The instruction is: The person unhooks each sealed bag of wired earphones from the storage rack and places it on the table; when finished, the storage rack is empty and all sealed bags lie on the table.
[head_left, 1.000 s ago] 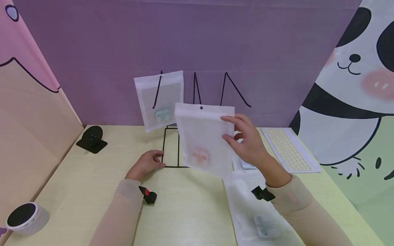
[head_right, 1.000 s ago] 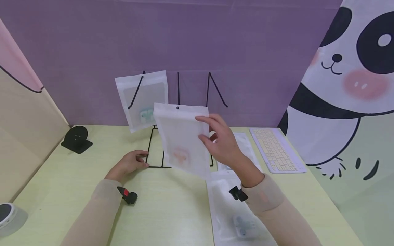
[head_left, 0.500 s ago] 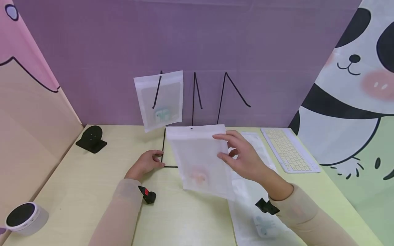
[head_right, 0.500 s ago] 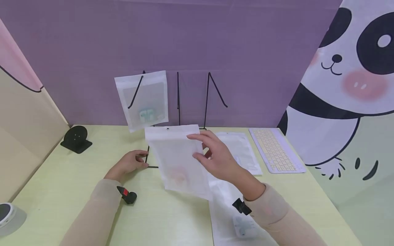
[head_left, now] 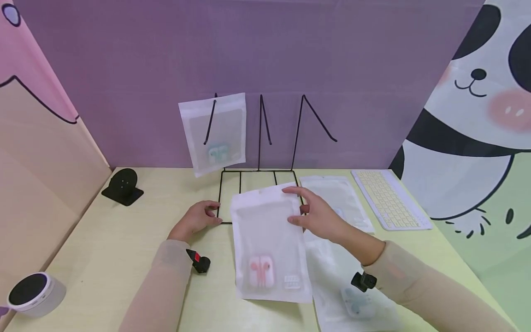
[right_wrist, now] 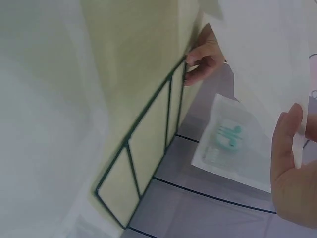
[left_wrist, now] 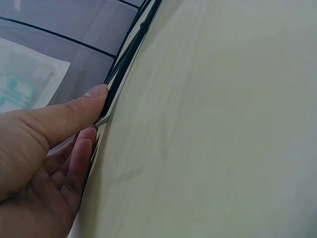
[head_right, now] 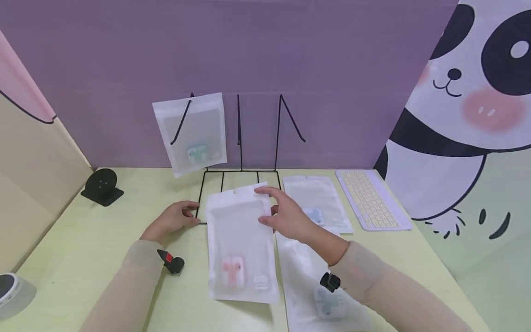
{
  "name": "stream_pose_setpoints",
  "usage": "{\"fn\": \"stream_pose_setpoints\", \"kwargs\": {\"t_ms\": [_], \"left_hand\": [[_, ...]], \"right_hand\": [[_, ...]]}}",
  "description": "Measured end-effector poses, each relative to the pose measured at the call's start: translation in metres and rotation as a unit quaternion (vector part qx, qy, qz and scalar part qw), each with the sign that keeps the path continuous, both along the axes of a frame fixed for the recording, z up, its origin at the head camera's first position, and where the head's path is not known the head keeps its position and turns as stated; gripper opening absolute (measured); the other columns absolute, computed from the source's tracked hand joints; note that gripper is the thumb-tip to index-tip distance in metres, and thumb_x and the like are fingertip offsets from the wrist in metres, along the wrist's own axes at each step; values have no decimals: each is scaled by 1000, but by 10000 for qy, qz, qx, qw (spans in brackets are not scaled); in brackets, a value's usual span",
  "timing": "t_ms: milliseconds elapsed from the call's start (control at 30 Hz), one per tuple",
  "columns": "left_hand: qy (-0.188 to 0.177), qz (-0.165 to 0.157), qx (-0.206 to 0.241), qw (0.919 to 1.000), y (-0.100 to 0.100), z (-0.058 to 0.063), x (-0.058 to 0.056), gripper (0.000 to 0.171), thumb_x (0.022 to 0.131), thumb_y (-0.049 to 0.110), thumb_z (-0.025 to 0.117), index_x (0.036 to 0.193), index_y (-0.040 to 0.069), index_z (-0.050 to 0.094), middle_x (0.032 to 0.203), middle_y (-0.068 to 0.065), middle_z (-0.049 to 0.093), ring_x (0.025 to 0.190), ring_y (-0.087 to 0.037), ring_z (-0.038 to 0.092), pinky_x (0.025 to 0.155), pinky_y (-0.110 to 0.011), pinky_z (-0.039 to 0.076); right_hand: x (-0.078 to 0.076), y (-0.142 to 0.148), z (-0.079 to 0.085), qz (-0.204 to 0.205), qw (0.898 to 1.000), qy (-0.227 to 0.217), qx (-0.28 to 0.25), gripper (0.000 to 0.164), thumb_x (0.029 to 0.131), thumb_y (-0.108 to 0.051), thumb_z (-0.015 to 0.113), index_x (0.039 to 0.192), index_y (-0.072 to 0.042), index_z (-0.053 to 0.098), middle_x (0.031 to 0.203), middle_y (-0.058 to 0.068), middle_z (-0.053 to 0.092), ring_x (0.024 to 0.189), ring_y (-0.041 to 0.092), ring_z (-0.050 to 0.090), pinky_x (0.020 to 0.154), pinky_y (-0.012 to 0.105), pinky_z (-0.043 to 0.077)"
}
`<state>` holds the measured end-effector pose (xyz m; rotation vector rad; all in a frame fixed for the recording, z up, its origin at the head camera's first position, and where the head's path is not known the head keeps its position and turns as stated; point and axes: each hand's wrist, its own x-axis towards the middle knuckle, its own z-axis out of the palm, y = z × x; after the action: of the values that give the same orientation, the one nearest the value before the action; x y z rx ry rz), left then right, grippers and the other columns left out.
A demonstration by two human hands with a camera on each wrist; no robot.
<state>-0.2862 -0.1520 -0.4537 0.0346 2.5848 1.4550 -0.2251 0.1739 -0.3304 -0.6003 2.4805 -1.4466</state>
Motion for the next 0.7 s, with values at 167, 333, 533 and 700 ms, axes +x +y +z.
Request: {"fn": "stream_pose_setpoints", "kwargs": {"t_ms": [167,333,533,700], "left_hand": [[41,-9,-75,10000,0,0,0,51,84,8,77,132,4,59,109,-12,59,97,-27,53,89,-42,39],[28,50,-111,9999,1,0,0,52,84,7,77,132,4,58,108,-12,59,95,-28,53,88,-42,40],[-59,78,-67,9999,2,0,-1,52,84,8,77,133,5,58,108,-13,59,96,-28,52,89,-43,39],[-113,117,-26,9999,1,-1,-1,53,84,8,78,133,7,59,107,-12,58,97,-28,52,89,-42,39]], "right_hand": [[-10,-1,-17,-126,9966,-804,100,65,85,10,68,143,-9,45,98,14,61,65,21,55,59,37,50],[-17,-3,-35,-161,9933,-1082,366,64,83,10,69,141,-9,48,123,15,52,63,21,53,59,36,50],[-22,-4,-51,-131,9895,-1402,316,63,83,11,69,139,-7,47,128,16,47,74,21,57,58,35,47],[-24,-3,-60,-193,9866,-1596,297,61,83,11,69,138,-7,48,134,15,41,78,23,58,59,36,48]]}}
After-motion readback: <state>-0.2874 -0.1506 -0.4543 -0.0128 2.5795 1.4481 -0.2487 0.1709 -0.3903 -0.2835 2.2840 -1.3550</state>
